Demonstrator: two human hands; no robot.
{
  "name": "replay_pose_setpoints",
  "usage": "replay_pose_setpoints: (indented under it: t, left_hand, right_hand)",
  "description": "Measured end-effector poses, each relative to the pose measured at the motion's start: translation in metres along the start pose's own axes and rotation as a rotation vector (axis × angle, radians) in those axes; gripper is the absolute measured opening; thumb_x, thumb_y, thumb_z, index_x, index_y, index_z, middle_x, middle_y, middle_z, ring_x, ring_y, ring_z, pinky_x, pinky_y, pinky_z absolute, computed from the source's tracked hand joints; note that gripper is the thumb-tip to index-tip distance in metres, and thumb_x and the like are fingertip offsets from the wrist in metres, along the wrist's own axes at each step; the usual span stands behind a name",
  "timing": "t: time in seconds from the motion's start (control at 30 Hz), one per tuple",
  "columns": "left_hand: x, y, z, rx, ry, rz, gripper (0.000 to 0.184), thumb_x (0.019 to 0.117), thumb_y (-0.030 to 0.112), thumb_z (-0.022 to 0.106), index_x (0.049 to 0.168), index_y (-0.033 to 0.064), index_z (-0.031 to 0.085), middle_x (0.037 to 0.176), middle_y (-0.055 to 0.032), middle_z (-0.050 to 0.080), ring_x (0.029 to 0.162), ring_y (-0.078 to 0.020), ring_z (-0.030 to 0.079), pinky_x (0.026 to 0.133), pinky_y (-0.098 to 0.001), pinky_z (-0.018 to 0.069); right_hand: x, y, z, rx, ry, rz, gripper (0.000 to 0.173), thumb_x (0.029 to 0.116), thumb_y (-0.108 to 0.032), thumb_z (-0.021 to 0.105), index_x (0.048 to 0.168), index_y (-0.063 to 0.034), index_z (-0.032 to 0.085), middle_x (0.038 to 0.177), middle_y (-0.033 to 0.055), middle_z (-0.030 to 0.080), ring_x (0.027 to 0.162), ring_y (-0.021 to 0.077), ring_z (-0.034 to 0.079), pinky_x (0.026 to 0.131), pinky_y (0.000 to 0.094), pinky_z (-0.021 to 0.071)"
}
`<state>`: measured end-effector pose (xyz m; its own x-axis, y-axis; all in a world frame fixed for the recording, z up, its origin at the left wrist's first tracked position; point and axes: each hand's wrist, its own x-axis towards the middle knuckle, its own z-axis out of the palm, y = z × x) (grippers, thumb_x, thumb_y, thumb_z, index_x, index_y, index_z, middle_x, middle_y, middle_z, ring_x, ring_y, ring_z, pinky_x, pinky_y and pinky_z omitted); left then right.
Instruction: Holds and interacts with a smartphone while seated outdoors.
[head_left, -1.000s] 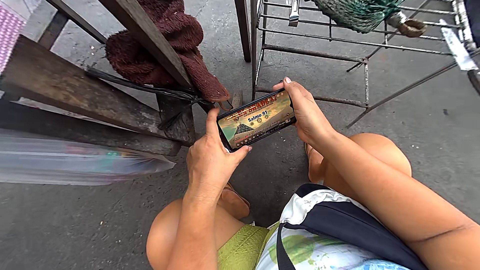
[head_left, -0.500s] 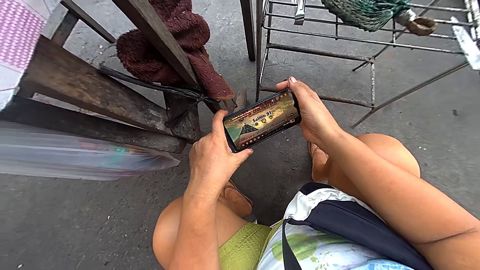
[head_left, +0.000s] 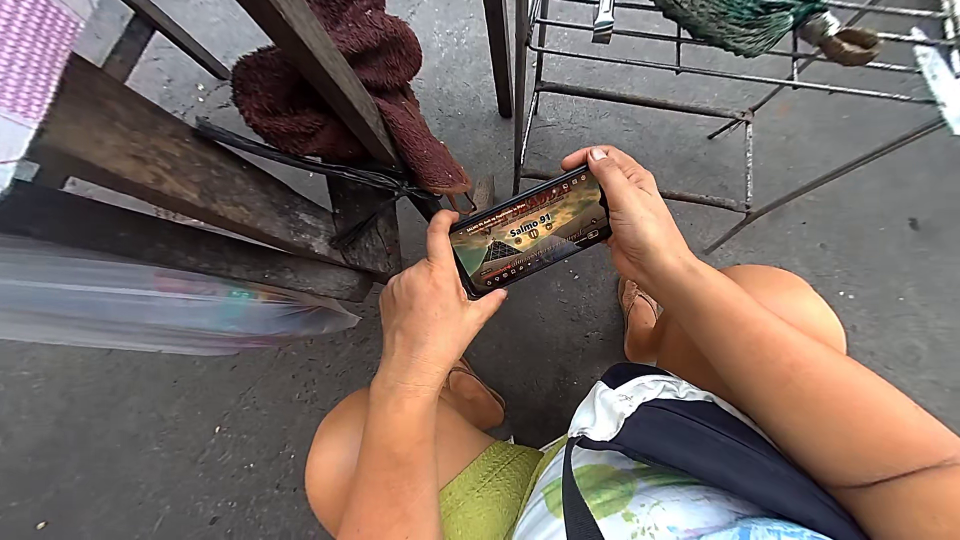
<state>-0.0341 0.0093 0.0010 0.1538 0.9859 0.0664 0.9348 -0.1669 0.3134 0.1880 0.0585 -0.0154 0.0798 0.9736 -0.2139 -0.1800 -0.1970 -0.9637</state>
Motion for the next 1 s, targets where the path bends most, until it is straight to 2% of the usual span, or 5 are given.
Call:
replay_pose_setpoints:
  t: [0.23,0.37,0.73,0.87,1.0]
  left_hand:
    - [0.0001,0.0011,-0.0006,0.015,-0.015,-0.004,0.100,0.0699,0.036,0.092,0.152,0.0124,0.039,0.072,-0.0160,0.064,0.063,-0.0390,0.064,0.057,-0.0577,0.0478]
    - [0.0001,0.0002,-0.0001,0.015,-0.011,0.011,0.102,0.0705,0.035,0.092,0.154,0.0130,0.037,0.075,-0.0173,0.066,0.066,-0.0404,0.065,0.058,-0.0591,0.0485]
    - [0.0001,-0.0012,-0.0008,0.033,-0.015,0.028,0.101,0.0707,0.040,0.092,0.154,0.0144,0.039,0.074,-0.0175,0.066,0.064,-0.0401,0.065,0.056,-0.0585,0.0487]
    - [0.0005,-0.0022,-0.0019,0.027,-0.023,0.023,0.101,0.0710,0.038,0.092,0.154,0.0143,0.039,0.075,-0.0177,0.066,0.065,-0.0408,0.065,0.058,-0.0591,0.0489]
    - [0.0007,-0.0036,-0.0013,0.011,-0.021,0.033,0.104,0.0685,0.045,0.092,0.153,0.0146,0.040,0.076,-0.0169,0.067,0.066,-0.0393,0.066,0.058,-0.0588,0.0490]
  right_hand:
    - [-0.0015,-0.0002,0.0013,0.022,0.024,0.054,0.036,0.1122,-0.028,0.034,0.113,-0.0101,0.066,0.096,0.0043,0.068,0.088,0.0136,0.067,0.078,0.0337,0.0579]
    - [-0.0022,-0.0002,0.0027,0.010,0.020,0.070,0.036,0.1121,-0.030,0.035,0.116,-0.0110,0.064,0.098,0.0053,0.068,0.091,0.0151,0.067,0.079,0.0354,0.0580]
    - [-0.0025,-0.0003,0.0027,-0.004,0.014,0.119,0.043,0.1120,-0.039,0.031,0.121,-0.0132,0.064,0.105,0.0067,0.069,0.098,0.0179,0.068,0.083,0.0394,0.0580]
    - [-0.0031,-0.0011,0.0037,0.007,0.003,0.114,0.042,0.1120,-0.038,0.032,0.122,-0.0120,0.064,0.104,0.0072,0.069,0.096,0.0179,0.069,0.081,0.0388,0.0589]
    - [-0.0032,-0.0013,0.0031,0.017,-0.006,0.116,0.039,0.1121,-0.036,0.034,0.120,-0.0113,0.064,0.101,0.0076,0.069,0.092,0.0182,0.070,0.079,0.0384,0.0603]
